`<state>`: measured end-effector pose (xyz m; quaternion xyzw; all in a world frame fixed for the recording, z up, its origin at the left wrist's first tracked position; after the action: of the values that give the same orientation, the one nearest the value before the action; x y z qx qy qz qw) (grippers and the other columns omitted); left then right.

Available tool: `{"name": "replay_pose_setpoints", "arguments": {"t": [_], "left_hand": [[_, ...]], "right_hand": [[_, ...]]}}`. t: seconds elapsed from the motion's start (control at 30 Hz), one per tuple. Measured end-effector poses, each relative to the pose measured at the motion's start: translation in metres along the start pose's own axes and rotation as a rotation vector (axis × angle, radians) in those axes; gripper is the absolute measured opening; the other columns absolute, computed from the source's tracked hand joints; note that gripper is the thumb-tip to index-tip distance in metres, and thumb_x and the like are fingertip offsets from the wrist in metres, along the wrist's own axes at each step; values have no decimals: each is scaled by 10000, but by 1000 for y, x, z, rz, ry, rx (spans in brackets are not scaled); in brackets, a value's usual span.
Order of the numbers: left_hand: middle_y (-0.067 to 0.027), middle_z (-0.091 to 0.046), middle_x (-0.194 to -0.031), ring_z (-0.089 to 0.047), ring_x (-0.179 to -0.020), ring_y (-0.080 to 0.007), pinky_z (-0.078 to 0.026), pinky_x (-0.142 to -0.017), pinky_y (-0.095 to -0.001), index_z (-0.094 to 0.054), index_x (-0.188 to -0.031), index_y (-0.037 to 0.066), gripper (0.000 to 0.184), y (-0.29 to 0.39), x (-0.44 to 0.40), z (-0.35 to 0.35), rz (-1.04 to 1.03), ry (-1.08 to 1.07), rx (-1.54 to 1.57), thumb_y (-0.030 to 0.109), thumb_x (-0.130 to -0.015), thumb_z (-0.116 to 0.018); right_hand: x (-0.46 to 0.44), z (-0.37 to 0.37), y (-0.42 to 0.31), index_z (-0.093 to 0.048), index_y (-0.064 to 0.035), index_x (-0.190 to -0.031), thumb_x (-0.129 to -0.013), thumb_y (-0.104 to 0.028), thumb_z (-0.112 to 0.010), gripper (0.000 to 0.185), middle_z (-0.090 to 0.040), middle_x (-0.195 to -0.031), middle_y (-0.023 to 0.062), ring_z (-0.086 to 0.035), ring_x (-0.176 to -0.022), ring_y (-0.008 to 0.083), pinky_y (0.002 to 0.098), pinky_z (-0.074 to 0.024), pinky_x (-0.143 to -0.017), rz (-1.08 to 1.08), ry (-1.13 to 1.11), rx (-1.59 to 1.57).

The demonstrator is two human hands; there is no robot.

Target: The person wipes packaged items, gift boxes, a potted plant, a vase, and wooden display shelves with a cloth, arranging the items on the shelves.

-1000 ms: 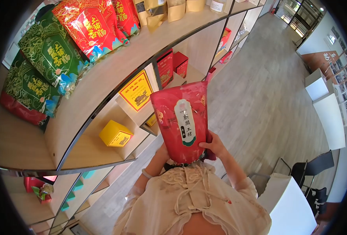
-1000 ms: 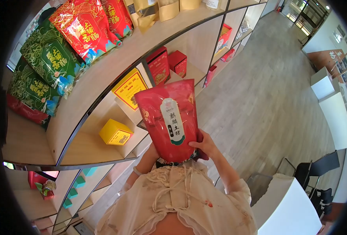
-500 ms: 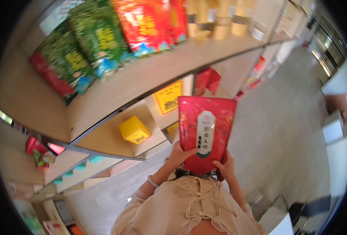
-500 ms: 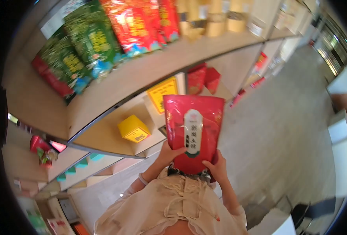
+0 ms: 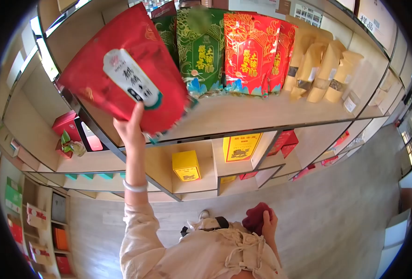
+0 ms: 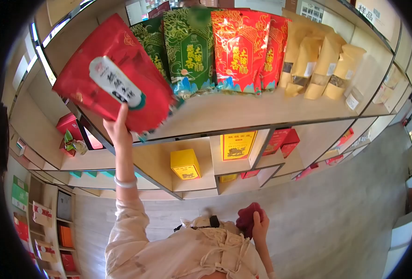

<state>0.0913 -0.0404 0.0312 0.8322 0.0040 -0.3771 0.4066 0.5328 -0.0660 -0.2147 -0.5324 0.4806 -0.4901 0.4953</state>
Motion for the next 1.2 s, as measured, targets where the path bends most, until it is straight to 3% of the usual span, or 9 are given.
{"name": "replay_pose_setpoints", "arguments": {"t": [0.2,0.3,0.57,0.7,0.83,0.9,0.97,1.03,1.2], "left_hand": [[-107,-610,-1126,-578,-1008,-185,-446,-897,-310,-531,-1187,-19,514,-60,-91,40,-33,9,-119,70,-739,-767],[-107,-606,-1152,-571,-1044,-202,-432,-923,-321,-524,-1209,-13,552,-91,-112,63,117,56,-133,76,-726,-776],[-117,-610,-1156,-568,-1062,-181,-444,-914,-309,-511,-1223,-18,569,-119,-138,70,126,-16,-260,124,-736,-768],[-185,-577,-1187,-569,-1073,-268,-435,-944,-344,-381,-1326,-23,751,-115,-137,61,-226,71,-583,154,-716,-782],[-238,-338,-1409,-368,-1274,-385,-313,-1066,-437,-322,-1384,37,908,-83,-106,43,-421,160,-916,215,-649,-824],[-197,-189,-1491,-214,-1359,-395,-251,-1076,-540,-279,-1430,144,1002,-74,-86,32,-851,5,-1459,275,-609,-838],[-175,-145,-1512,-155,-1379,-409,-222,-1058,-610,-240,-1453,230,1073,-76,-72,30,-746,-161,-1487,326,-570,-843],[-170,-102,-1527,-131,-1390,-403,-209,-1075,-590,-227,-1462,239,1123,-83,-63,28,-369,-365,-1691,365,-537,-852],[-182,-2,-1545,-64,-1405,-416,-232,-1082,-559,-206,-1475,243,1214,-103,-81,41,-357,-466,-1827,448,-463,-844]], "right_hand": [[-6,-13,-4,-606,14,-977,-936,-187,-533,218,-630,-828,33,-536,-738,93,259,-455,-666,-20,-24,-63],[-10,-11,10,-601,12,-951,-935,-182,-539,205,-615,-807,19,-523,-719,88,259,-452,-647,0,-14,-44],[-7,-21,24,-603,7,-977,-925,-192,-564,210,-627,-833,31,-542,-731,104,262,-467,-672,-107,13,-133],[-10,-26,32,-605,10,-1001,-924,-191,-567,219,-634,-860,41,-552,-750,111,269,-472,-685,-138,1,-149],[-14,-23,45,-606,16,-1025,-921,-183,-570,228,-632,-876,44,-555,-769,119,277,-477,-700,-134,-35,-141],[-13,-20,52,-606,18,-1034,-920,-181,-571,232,-633,-881,45,-558,-776,122,280,-479,-708,-116,-42,-62],[-10,-17,57,-607,20,-1042,-924,-177,-567,233,-639,-892,48,-570,-790,129,282,-482,-725,-149,-20,-121],[-9,-14,64,-608,19,-1046,-925,-179,-565,236,-642,-906,54,-575,-799,133,282,-483,-731,-177,-10,-194],[-12,-3,84,-615,12,-1042,-929,-194,-562,241,-644,-947,70,-582,-816,136,285,-485,-745,-206,22,-345]]}}
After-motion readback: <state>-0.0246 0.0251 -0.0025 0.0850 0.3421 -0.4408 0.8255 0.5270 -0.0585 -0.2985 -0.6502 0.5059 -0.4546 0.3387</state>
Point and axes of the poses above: each hand's wrist, its own x-axis away from the middle knuckle, its own z-axis out of the back of the hand, y = z × x, the point moved 2 cm from there along -x, towards the middle knuckle
